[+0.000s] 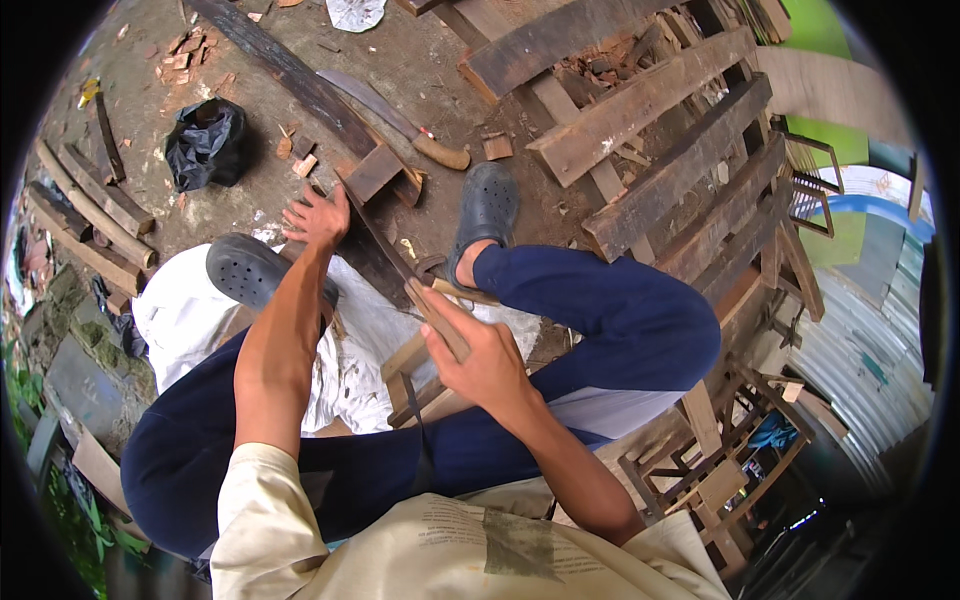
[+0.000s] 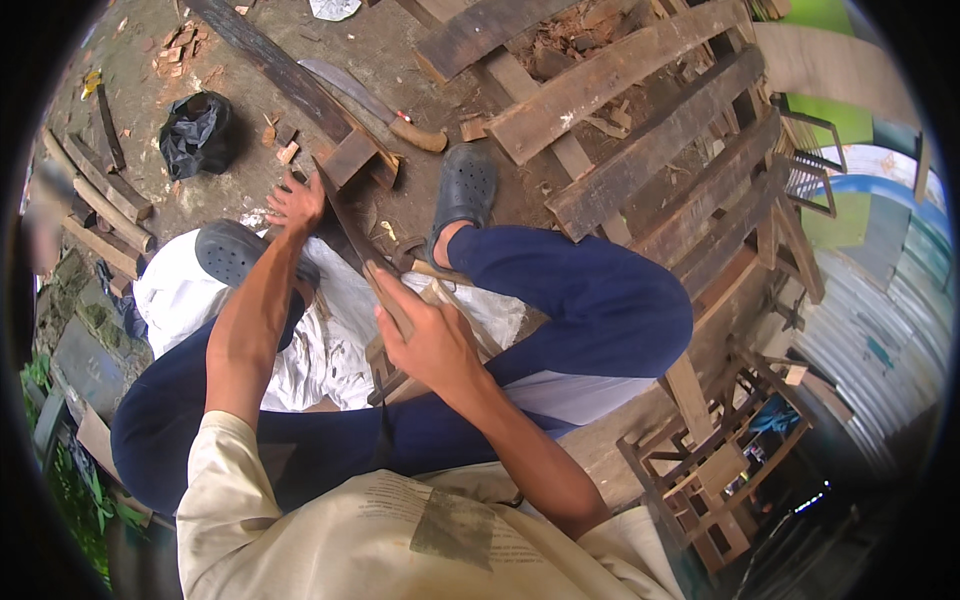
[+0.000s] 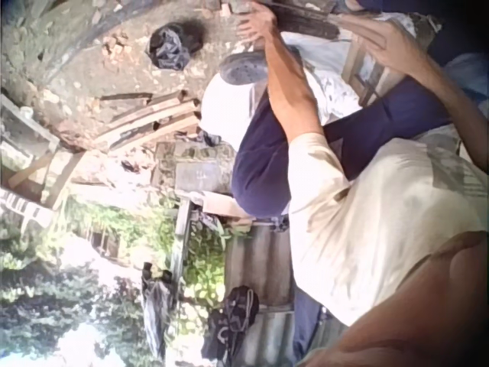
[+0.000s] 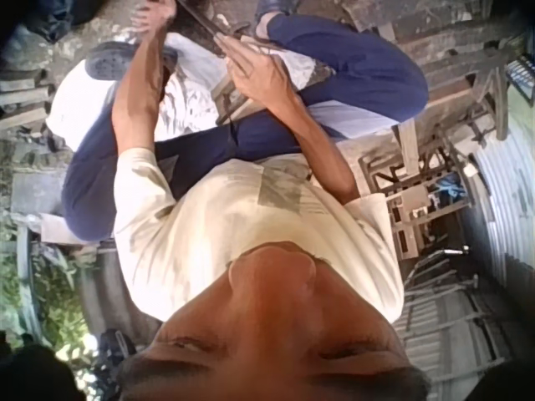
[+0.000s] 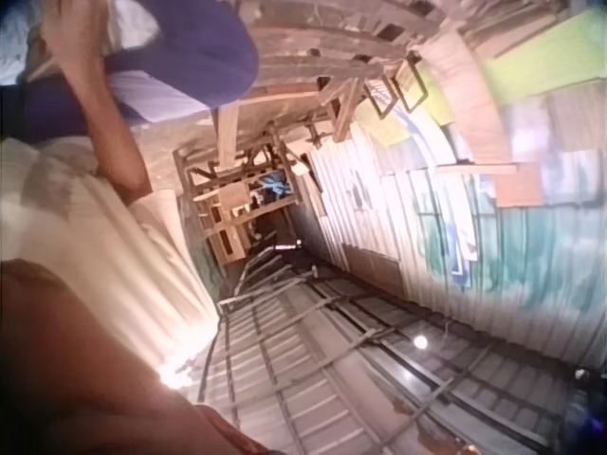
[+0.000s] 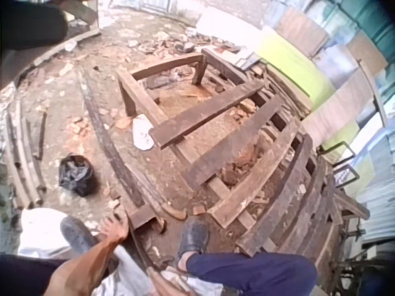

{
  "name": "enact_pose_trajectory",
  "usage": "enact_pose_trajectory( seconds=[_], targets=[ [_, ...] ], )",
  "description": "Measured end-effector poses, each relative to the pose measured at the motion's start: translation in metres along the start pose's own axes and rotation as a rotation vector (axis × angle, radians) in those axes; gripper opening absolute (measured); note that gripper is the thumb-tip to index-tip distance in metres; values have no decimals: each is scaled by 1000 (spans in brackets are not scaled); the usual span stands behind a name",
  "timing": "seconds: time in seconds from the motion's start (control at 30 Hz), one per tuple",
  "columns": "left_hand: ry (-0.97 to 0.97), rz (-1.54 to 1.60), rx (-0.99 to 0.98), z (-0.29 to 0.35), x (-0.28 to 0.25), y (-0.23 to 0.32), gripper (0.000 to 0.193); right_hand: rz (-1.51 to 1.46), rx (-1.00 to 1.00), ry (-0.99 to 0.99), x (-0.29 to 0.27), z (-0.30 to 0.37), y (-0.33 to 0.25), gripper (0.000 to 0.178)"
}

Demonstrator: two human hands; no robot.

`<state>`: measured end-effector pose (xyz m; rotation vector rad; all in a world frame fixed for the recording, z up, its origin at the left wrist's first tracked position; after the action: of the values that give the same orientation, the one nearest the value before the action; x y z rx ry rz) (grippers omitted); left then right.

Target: The person sits on the ground and uses a hand saw to cut a wooden plank from a pallet. They position the plank, saw through it, and then place the cut piece aside.

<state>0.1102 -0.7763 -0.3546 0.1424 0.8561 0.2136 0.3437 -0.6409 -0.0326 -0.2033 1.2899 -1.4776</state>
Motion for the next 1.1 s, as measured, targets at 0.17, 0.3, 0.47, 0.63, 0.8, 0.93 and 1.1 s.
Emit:
enact_pose_trajectory(
  seconds=[0.17, 0.3, 0.47, 0.63, 0.8, 0.93, 1.1],
  targets=[
    [-16, -33, -6, -7, 7, -4, 90, 160, 78, -113, 23, -40, 6, 45],
    [-24, -31, -19, -7, 2, -9, 91, 119, 66, -147, 7, -10, -4, 44],
    [-56, -15, -2, -6, 6, -3, 92, 105, -22, -41, 0, -9, -3, 45],
    [-55, -28, -17, -6, 6, -10, 91, 108, 25, -98, -9, -7, -15, 43],
    [-62, -1, -19, -8, 4, -6, 91, 21, 7, -61, -5, -13, -4, 43],
    [-66, 8, -17, -10, 8, -8, 91, 126, 117, -132, 33, -51, 5, 42],
    [-69, -13, -29, -7, 5, -9, 91, 26, -14, -17, 3, -20, -2, 40]
  ],
)
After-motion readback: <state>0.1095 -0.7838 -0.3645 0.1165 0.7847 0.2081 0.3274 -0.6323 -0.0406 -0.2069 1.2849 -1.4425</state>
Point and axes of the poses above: each hand's wrist, its own z-axis away from the middle knuckle, its own x-axis out of the palm, y = z × x, the point moved 10 cm from there along -z, towards the middle knuckle, and after that the axes turned 5 degrees about z, right-handed, at the moved point
